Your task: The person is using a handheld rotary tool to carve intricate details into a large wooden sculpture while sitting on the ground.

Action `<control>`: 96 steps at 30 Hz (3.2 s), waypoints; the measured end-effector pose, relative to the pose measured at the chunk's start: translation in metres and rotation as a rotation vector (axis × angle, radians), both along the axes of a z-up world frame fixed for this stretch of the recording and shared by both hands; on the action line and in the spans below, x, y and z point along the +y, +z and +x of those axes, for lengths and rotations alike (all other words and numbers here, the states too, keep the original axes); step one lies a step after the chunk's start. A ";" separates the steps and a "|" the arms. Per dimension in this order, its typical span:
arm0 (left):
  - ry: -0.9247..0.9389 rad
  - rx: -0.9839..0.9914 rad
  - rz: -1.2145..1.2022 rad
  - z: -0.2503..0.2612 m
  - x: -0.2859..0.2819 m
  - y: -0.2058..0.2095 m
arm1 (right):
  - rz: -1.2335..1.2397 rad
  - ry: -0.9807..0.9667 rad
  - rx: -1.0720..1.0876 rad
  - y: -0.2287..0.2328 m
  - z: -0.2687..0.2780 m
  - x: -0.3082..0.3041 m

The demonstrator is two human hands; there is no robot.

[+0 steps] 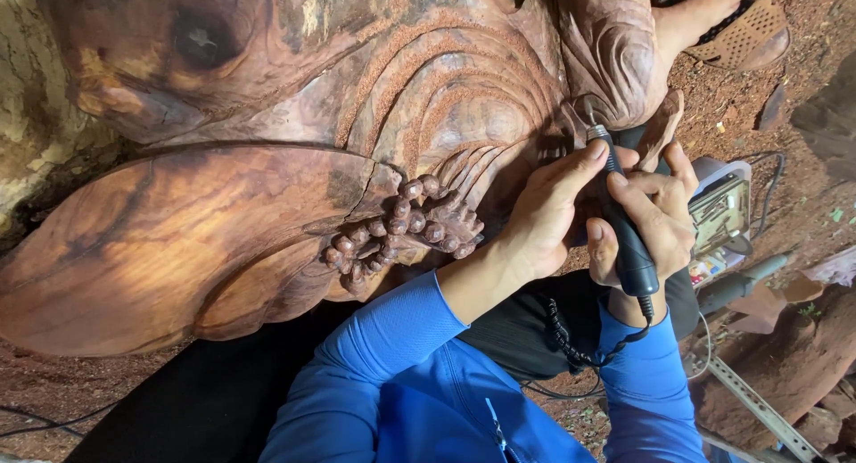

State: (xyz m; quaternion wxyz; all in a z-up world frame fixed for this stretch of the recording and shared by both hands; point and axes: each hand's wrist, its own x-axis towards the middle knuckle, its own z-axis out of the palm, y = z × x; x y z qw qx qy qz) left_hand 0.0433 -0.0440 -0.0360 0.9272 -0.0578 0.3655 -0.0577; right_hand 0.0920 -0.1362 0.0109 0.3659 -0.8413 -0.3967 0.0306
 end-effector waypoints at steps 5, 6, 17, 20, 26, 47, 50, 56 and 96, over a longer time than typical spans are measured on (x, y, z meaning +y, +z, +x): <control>0.019 0.007 -0.011 -0.001 -0.003 -0.003 | -0.034 0.002 0.012 0.001 -0.001 -0.003; 0.032 0.003 -0.030 -0.002 -0.005 -0.005 | -0.048 0.006 0.019 0.002 -0.001 -0.003; 0.008 -0.080 -0.027 -0.005 0.023 0.011 | -0.118 -0.054 -0.011 0.015 -0.011 0.017; -0.013 -0.172 -0.047 -0.007 0.030 0.014 | -0.191 -0.094 -0.015 0.020 -0.015 0.022; -0.050 -0.175 -0.080 -0.008 0.036 0.016 | -0.177 -0.082 -0.037 0.019 -0.016 0.020; -0.003 -0.228 -0.073 -0.014 0.026 0.025 | 0.022 -0.125 0.290 0.029 -0.008 -0.007; -0.014 -0.278 -0.163 -0.012 0.024 0.022 | 0.080 -0.168 0.326 0.028 -0.004 -0.005; 0.021 -0.365 -0.287 -0.011 0.021 0.014 | -0.004 -0.131 0.302 0.027 0.006 -0.004; -0.021 -0.380 -0.238 -0.018 0.018 0.020 | -0.003 -0.145 0.120 0.031 -0.009 -0.006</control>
